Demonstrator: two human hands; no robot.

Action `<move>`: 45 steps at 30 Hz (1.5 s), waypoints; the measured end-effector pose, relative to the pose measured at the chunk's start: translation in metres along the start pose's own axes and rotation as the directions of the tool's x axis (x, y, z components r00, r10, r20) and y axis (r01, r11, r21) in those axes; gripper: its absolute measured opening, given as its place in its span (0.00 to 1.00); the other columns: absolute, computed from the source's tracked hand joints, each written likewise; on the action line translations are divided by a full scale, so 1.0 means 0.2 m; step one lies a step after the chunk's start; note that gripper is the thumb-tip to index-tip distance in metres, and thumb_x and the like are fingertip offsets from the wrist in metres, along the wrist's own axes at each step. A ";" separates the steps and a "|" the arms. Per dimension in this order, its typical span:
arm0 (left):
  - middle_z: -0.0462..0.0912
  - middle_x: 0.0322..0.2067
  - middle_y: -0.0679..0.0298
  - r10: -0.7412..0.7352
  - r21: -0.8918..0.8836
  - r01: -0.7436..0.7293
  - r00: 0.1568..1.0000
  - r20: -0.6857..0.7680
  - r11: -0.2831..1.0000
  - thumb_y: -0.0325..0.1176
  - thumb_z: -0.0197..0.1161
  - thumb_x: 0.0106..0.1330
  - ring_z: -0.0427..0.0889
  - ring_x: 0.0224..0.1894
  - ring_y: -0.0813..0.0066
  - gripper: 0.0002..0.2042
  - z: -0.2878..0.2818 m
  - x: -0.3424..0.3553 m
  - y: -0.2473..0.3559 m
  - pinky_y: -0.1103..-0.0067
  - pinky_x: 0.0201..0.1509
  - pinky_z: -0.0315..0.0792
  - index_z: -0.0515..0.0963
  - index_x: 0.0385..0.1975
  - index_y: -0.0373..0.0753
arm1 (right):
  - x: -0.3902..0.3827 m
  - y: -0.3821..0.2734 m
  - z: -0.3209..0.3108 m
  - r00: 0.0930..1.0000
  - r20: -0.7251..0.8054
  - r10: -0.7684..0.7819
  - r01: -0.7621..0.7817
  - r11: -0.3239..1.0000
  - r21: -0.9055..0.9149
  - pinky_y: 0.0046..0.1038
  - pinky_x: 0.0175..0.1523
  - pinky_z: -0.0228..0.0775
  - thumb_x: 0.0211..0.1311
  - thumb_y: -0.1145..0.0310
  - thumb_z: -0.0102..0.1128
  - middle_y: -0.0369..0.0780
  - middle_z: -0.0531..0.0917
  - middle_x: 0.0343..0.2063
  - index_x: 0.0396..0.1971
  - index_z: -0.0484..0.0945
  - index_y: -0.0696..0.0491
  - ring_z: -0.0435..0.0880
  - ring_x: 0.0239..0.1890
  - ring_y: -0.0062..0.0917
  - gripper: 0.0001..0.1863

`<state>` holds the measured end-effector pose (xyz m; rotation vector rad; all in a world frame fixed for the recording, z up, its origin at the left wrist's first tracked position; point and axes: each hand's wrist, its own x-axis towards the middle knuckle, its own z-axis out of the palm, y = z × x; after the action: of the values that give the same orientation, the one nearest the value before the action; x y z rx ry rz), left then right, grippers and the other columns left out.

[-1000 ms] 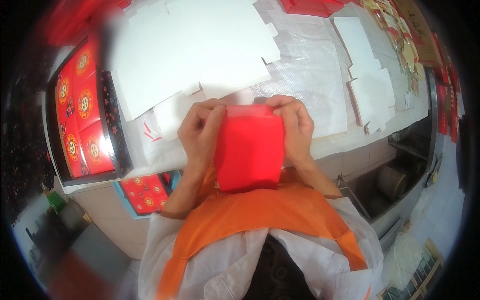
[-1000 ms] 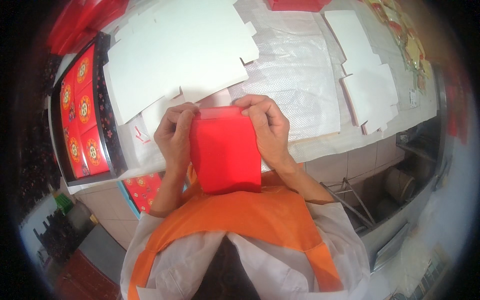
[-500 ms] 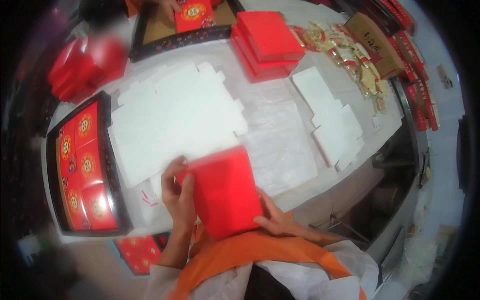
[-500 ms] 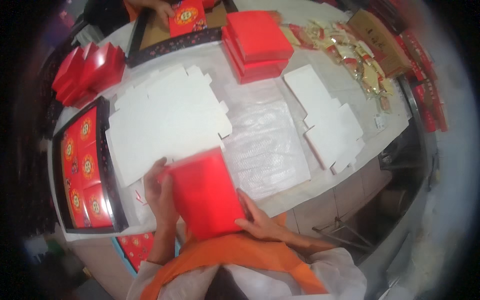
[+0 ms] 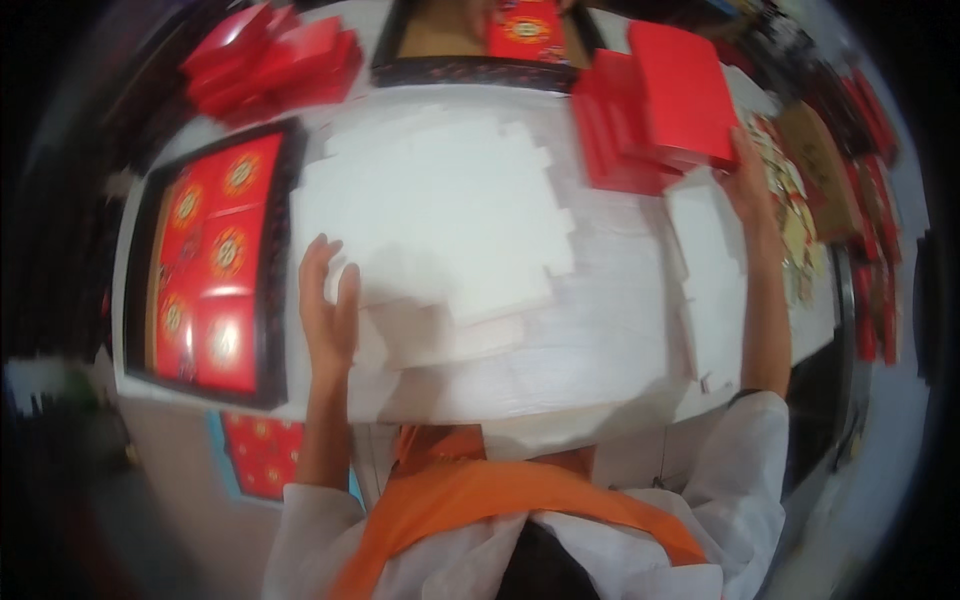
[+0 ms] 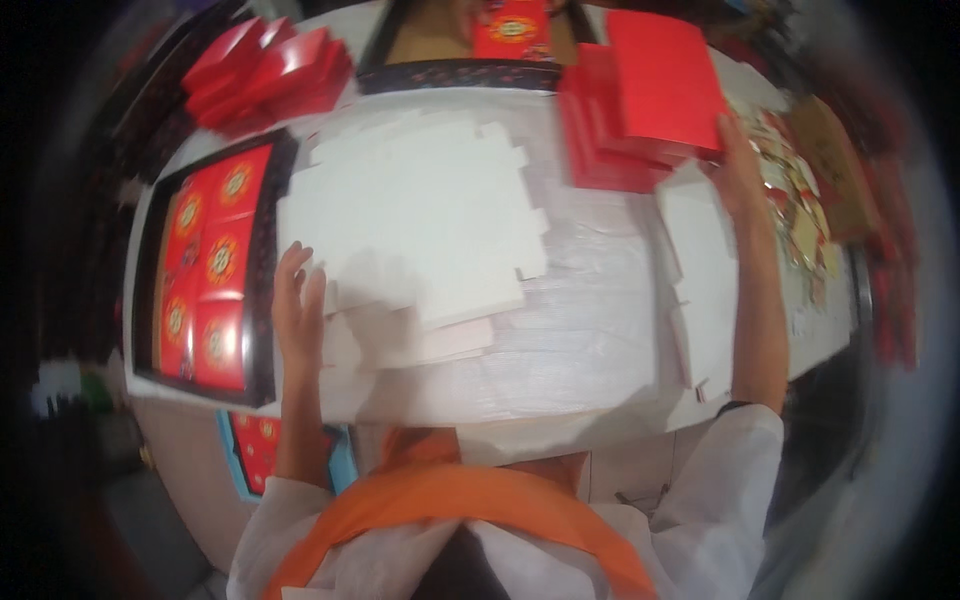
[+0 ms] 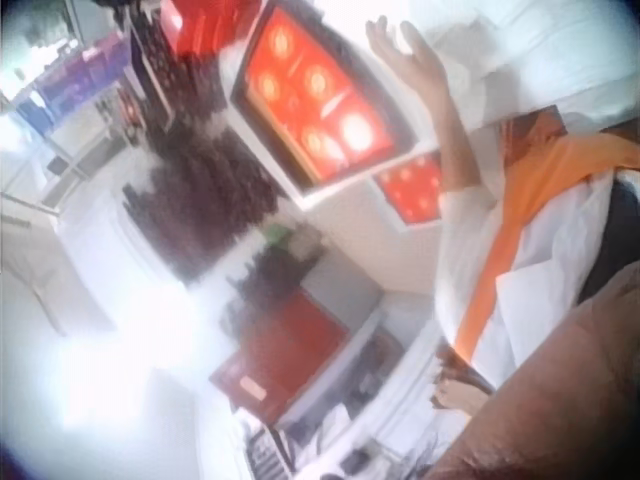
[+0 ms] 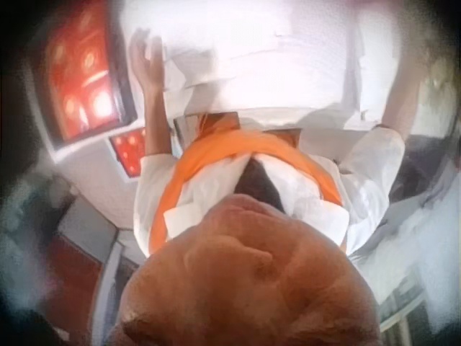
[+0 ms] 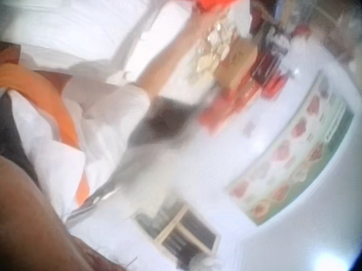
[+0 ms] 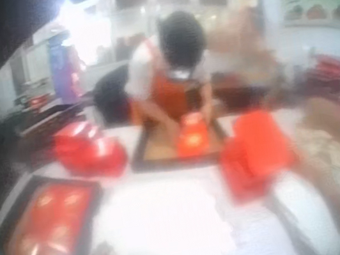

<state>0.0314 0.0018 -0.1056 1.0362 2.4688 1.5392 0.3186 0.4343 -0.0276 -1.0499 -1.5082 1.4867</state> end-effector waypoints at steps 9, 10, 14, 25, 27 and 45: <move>0.70 0.48 0.44 -0.232 0.273 0.229 0.973 -0.023 0.934 0.32 0.58 0.58 0.69 0.53 0.53 0.22 -0.12 0.06 -0.35 0.73 0.58 0.61 0.65 0.50 0.27 | -0.26 0.17 0.19 0.782 0.080 -0.618 0.453 0.476 -0.754 0.29 0.54 0.61 0.64 0.62 0.45 0.46 0.70 0.50 0.53 0.66 0.58 0.69 0.52 0.31 0.21; 0.75 0.41 0.44 -0.162 0.241 0.174 0.984 -0.069 0.955 0.32 0.57 0.58 0.75 0.45 0.55 0.19 -0.09 0.08 -0.42 0.74 0.52 0.66 0.68 0.47 0.27 | -0.34 0.27 0.27 0.801 0.142 -0.582 0.509 0.536 -0.674 0.28 0.53 0.62 0.63 0.65 0.47 0.47 0.69 0.50 0.53 0.66 0.58 0.69 0.51 0.30 0.20; 0.77 0.26 0.50 -0.357 0.233 0.354 0.934 -0.029 0.906 0.32 0.51 0.61 0.75 0.26 0.64 0.12 -0.10 0.15 -0.29 0.75 0.35 0.68 0.73 0.38 0.29 | -0.57 0.46 0.67 0.949 0.302 -0.085 0.251 0.786 -0.566 0.24 0.45 0.65 0.61 0.67 0.49 0.43 0.74 0.43 0.54 0.65 0.58 0.73 0.42 0.24 0.21; 0.66 0.55 0.53 -0.128 -0.330 0.205 0.962 0.240 0.921 0.24 0.43 0.62 0.67 0.56 0.68 0.21 -0.23 -0.02 -0.01 0.75 0.57 0.61 0.58 0.58 0.33 | -0.63 0.34 0.57 0.894 0.307 0.325 -0.233 0.925 -0.300 0.21 0.45 0.66 0.59 0.73 0.49 0.37 0.76 0.35 0.47 0.70 0.57 0.74 0.37 0.17 0.15; 0.59 0.60 0.54 -0.206 -0.696 0.384 0.922 0.329 0.607 0.23 0.42 0.61 0.61 0.61 0.68 0.26 -0.22 0.00 0.13 0.74 0.61 0.58 0.51 0.62 0.36 | -0.71 0.31 0.54 0.873 0.351 0.339 -0.220 0.915 -0.337 0.20 0.46 0.66 0.58 0.74 0.48 0.36 0.76 0.35 0.47 0.70 0.56 0.74 0.38 0.17 0.15; 0.73 0.28 0.66 -0.006 -0.037 0.064 0.561 0.828 0.997 0.28 0.64 0.52 0.69 0.27 0.80 0.13 0.17 -0.05 0.26 0.83 0.34 0.67 0.71 0.37 0.35 | -0.87 0.21 0.48 0.605 0.577 0.549 -0.400 0.836 -0.376 0.22 0.53 0.64 0.65 0.57 0.41 0.40 0.74 0.46 0.49 0.70 0.58 0.72 0.48 0.22 0.21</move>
<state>0.0799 0.0373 -0.0830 1.2866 1.7169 0.7713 0.2960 0.2366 -0.0680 -1.1706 -2.0123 2.3151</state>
